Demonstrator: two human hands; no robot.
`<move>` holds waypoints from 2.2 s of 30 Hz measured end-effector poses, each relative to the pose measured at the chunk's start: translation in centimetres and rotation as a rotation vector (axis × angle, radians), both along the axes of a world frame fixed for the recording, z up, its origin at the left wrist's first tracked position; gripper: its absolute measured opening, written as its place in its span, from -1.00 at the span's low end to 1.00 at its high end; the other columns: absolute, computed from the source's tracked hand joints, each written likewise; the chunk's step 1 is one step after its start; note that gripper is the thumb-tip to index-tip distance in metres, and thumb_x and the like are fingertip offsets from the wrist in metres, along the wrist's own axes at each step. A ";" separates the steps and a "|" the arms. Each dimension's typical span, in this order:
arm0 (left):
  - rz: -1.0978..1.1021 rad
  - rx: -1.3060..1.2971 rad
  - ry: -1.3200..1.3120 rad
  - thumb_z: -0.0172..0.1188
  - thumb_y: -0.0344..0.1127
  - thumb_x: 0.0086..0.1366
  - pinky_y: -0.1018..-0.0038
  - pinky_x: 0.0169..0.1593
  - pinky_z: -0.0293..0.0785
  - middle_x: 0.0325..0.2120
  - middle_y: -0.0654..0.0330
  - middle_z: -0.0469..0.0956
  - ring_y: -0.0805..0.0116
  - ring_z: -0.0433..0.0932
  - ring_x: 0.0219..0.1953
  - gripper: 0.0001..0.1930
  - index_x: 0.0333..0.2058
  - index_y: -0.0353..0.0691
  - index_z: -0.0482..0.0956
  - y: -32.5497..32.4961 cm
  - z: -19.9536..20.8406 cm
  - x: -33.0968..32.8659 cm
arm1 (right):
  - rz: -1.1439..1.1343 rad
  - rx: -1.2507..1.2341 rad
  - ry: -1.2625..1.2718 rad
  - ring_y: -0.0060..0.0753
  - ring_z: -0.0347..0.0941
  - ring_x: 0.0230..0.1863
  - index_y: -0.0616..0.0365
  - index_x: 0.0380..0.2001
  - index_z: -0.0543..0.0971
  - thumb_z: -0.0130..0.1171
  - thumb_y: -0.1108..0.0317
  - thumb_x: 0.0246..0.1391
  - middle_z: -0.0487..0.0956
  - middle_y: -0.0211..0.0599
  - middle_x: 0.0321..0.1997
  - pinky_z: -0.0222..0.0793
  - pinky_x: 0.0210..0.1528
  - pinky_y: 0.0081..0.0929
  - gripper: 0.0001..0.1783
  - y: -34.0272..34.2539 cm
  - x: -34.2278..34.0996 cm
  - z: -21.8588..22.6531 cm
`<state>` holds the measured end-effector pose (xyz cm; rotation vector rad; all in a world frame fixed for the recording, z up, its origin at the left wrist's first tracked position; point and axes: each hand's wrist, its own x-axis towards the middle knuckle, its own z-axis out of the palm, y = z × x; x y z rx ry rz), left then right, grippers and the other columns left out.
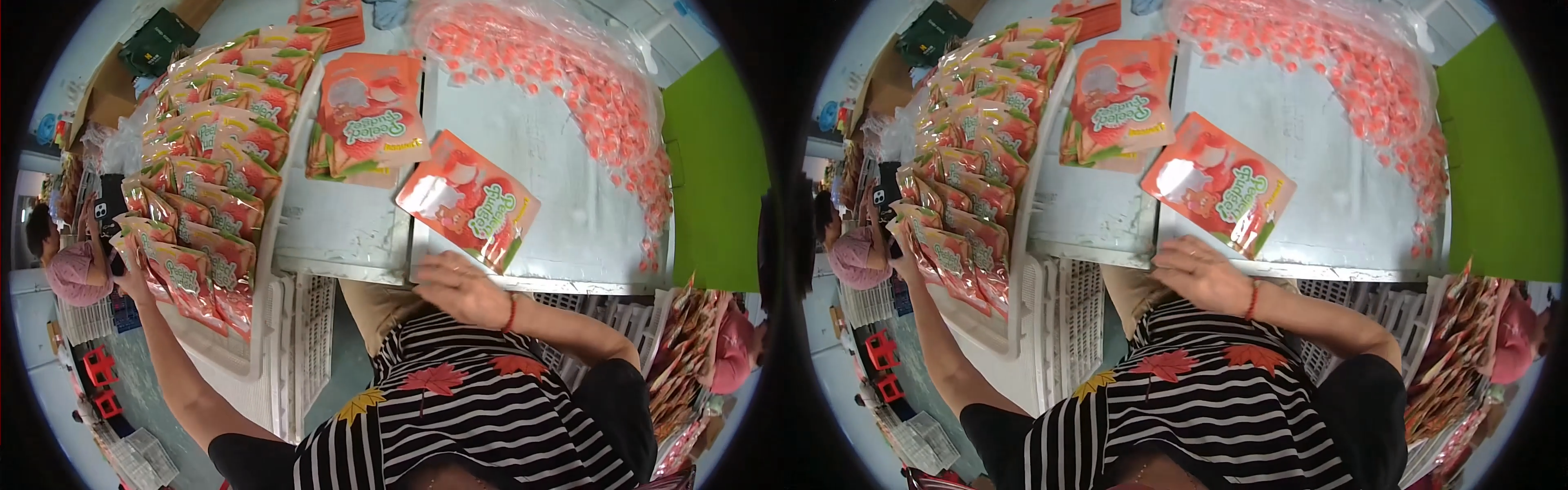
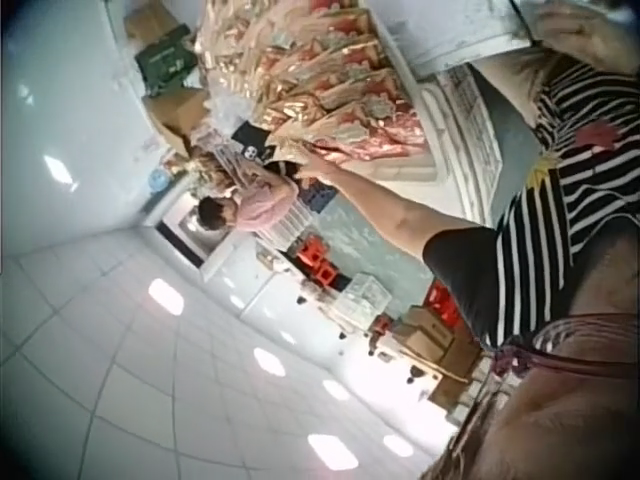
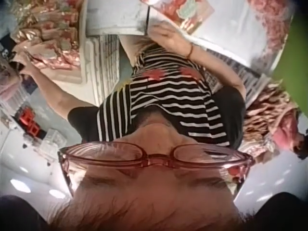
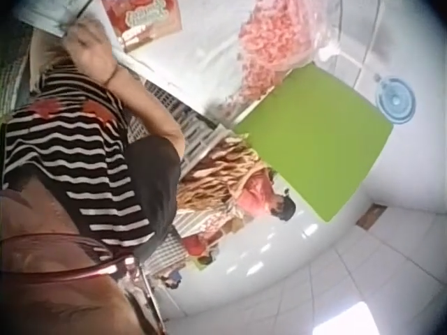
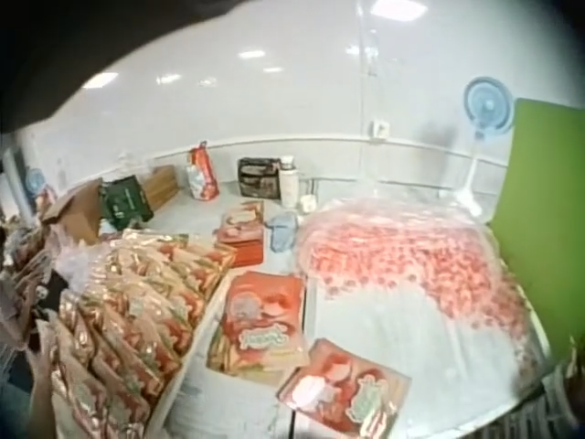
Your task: Packing individually wrapped candies into branded plastic bags and sealing them.
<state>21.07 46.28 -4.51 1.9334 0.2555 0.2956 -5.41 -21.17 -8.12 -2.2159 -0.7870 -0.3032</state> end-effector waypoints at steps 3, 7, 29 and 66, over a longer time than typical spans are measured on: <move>0.050 0.639 -0.607 0.18 -0.07 0.24 0.34 0.11 0.30 -0.07 -0.16 0.45 0.12 0.42 -0.02 -0.38 0.02 -0.57 0.34 -19.1 2.6 0.8 | -0.292 -0.020 0.002 -0.05 0.49 -0.12 0.24 -0.30 0.58 0.19 0.46 -0.02 0.57 -0.14 -0.22 0.41 -0.07 -0.25 -0.82 -5.1 -1.9 -1.4; -0.278 0.432 -0.446 0.22 -0.42 0.17 0.52 -0.32 0.42 -0.35 0.20 0.48 0.46 0.44 -0.40 -0.70 -0.10 -0.25 0.46 -41.5 2.7 -7.9 | -0.762 0.445 0.328 -0.51 0.45 -0.28 0.25 -0.20 0.54 0.05 0.39 0.21 0.56 -0.33 -0.29 0.36 -0.21 -0.57 -0.82 -10.8 -3.5 -3.5; -0.900 0.090 0.074 0.38 -0.33 -0.01 0.37 -0.50 0.37 -0.62 0.11 0.50 0.18 0.49 -0.61 -0.78 -0.50 -0.30 0.51 -65.8 -5.7 -21.2 | -0.770 0.799 0.612 -0.75 0.33 -0.44 0.27 -0.09 0.47 0.15 0.31 0.15 0.49 -0.51 -0.45 0.28 -0.40 -0.75 -0.68 -13.8 -4.1 -3.4; -1.050 0.498 -0.667 0.17 -0.45 0.00 0.44 -0.51 0.49 -0.55 0.14 0.52 0.27 0.55 -0.56 -0.47 0.03 -0.35 0.40 -70.0 -4.8 -24.6 | 0.126 1.964 1.036 -0.30 0.41 0.04 0.13 0.06 0.39 -0.10 0.10 0.27 0.48 -0.26 0.03 0.38 0.10 -0.33 -0.58 -15.9 -0.7 -5.1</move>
